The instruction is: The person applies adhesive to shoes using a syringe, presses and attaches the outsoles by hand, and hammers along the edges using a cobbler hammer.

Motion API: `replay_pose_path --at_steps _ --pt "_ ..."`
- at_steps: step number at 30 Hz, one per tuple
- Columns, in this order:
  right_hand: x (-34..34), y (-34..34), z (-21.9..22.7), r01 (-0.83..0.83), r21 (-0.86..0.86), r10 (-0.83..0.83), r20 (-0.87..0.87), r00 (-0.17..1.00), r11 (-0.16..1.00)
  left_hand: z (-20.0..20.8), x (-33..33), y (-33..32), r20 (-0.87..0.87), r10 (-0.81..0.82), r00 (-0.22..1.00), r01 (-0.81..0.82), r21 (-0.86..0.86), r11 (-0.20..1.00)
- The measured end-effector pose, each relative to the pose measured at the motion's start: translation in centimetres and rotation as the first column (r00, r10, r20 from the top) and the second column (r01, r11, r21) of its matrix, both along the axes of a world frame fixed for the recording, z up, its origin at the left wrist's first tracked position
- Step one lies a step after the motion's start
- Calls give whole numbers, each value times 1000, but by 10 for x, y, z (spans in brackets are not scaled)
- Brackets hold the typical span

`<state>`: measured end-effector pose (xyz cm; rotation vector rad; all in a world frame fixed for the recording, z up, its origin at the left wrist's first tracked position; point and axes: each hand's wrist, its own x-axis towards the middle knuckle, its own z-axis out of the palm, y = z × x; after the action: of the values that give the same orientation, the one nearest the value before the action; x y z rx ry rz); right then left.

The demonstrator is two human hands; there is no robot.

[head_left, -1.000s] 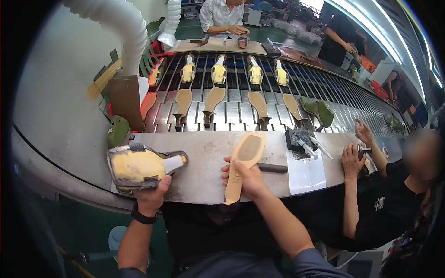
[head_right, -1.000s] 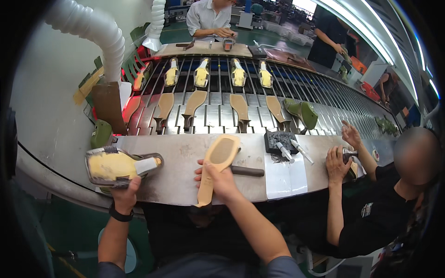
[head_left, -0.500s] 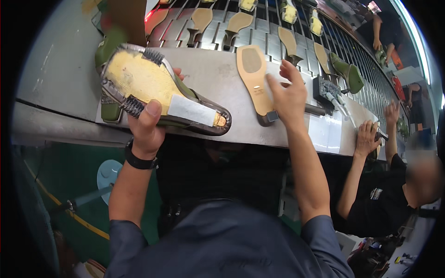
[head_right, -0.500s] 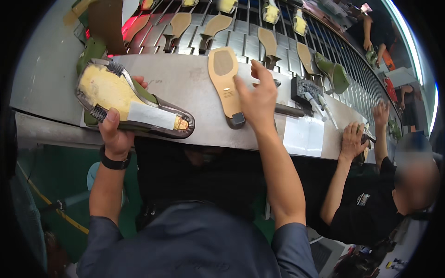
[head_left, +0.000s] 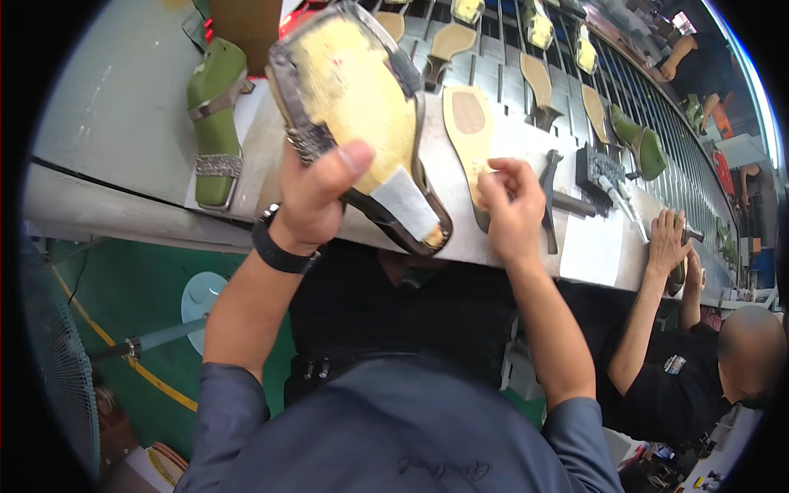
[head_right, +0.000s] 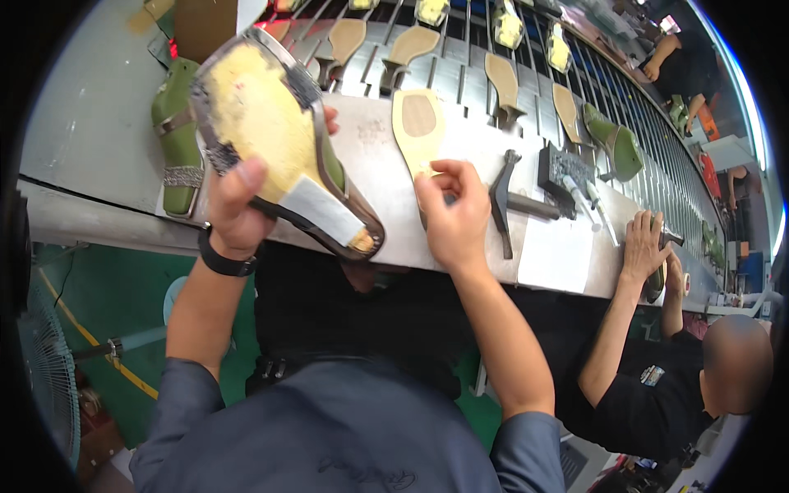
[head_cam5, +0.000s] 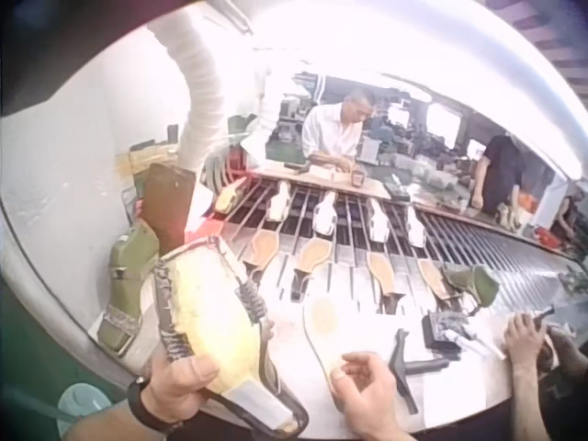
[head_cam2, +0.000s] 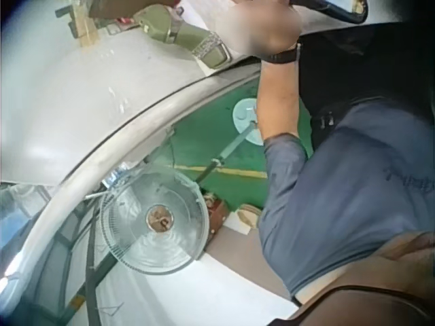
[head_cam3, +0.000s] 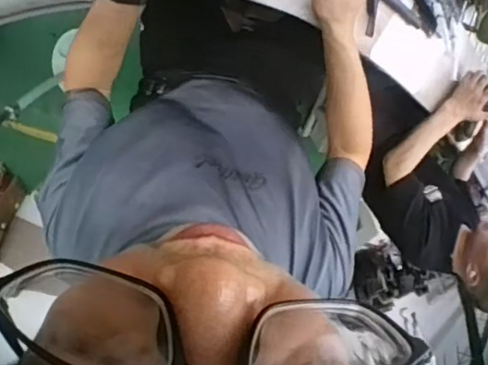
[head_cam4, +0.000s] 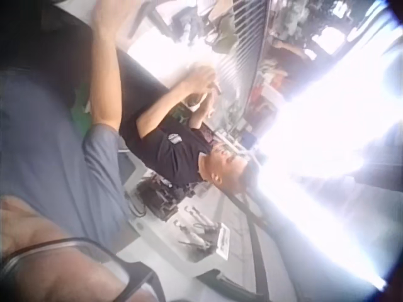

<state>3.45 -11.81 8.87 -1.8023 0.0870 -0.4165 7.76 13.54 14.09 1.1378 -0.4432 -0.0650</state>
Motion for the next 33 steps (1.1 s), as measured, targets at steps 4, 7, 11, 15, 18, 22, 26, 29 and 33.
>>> replay_pose_path --at_steps 4,7,11,15,18,22,26,29,33 --pt "-39 -22 -6 78 -682 1 115 993 727 -11 7 3 21 -76 997 75 36 997" --pt "-98 -19 2 -35 -204 17 -88 996 978 -10 8 8 -31 -124 992 120 -90 989" --pt "-178 -21 -19 -131 547 191 -54 980 827 2 5 2 -75 -130 989 118 -148 982" --pt "-154 -21 -26 56 784 440 -404 802 618 15 3 -6 -29 -179 983 178 -39 983" --pt "-128 0 -5 -27 643 342 -371 863 765 16 5 -6 37 -253 967 255 -70 964" --pt "-117 8 21 -294 665 420 -32 907 686 68 -1 -7 146 -165 975 176 -65 982" --pt "-105 33 67 -579 350 576 124 808 737 82 -16 -7 81 -82 993 77 61 995" --pt "-91 58 102 -587 378 610 71 789 716 82 -27 -5 150 -183 972 173 77 982" --pt "-79 64 97 -502 497 559 42 828 707 88 -38 -1 -17 -244 970 245 16 969"
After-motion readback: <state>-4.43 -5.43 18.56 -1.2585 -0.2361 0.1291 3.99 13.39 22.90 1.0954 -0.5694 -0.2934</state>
